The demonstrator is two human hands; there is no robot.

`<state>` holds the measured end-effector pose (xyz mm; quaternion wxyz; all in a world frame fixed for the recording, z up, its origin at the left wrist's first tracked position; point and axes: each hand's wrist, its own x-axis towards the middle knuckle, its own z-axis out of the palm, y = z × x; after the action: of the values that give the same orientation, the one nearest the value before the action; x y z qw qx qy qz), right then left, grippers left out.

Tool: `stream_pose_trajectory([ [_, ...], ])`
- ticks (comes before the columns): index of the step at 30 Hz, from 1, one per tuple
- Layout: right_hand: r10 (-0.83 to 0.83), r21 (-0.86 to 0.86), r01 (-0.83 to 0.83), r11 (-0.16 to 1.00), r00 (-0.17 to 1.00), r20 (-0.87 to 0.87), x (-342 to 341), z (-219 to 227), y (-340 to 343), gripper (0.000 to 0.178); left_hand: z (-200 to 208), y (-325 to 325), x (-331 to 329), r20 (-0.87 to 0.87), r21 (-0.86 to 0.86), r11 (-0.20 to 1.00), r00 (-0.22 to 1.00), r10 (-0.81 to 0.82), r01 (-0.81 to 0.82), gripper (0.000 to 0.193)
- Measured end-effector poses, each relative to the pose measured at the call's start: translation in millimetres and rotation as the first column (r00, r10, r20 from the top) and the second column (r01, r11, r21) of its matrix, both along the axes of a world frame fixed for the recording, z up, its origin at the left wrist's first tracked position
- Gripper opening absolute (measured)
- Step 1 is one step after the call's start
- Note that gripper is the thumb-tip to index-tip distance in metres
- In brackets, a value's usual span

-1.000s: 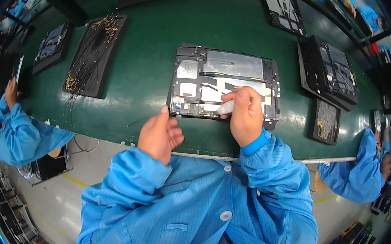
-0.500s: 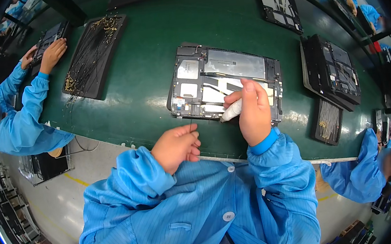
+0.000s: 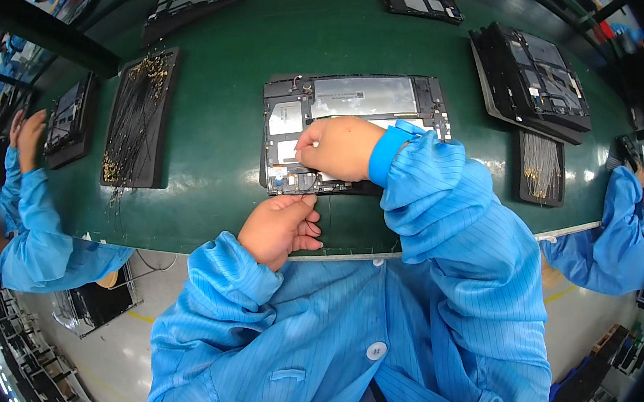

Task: Assembling internal components of a tablet device on a factory production line.

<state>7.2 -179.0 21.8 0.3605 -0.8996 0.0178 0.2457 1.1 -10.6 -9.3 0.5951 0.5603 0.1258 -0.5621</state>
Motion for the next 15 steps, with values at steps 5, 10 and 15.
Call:
stream_pose_trajectory([
  [5, -0.647, 0.218, 0.617, 0.756, 0.754, 0.114, -38.7, -9.4, -53.4, 0.031, 0.3, 6.7, 1.6, -0.023, -0.092, 0.993, 0.997, 0.067, -0.069, 0.031],
  [10, -0.812, -0.022, 0.946, 0.322, 0.289, 0.507, -172.3, -18.1, -153.0, 0.043, -0.9, 9.1, 4.7, -0.119, -0.189, 0.971, 0.985, 0.124, -0.145, 0.043],
  [15, -0.741, -0.543, 0.805, 0.238, 0.512, 0.434, -236.7, -44.0, -175.2, 0.04, -3.4, 7.6, 9.1, -0.151, -0.156, 0.983, 0.986, 0.077, -0.101, 0.053],
])
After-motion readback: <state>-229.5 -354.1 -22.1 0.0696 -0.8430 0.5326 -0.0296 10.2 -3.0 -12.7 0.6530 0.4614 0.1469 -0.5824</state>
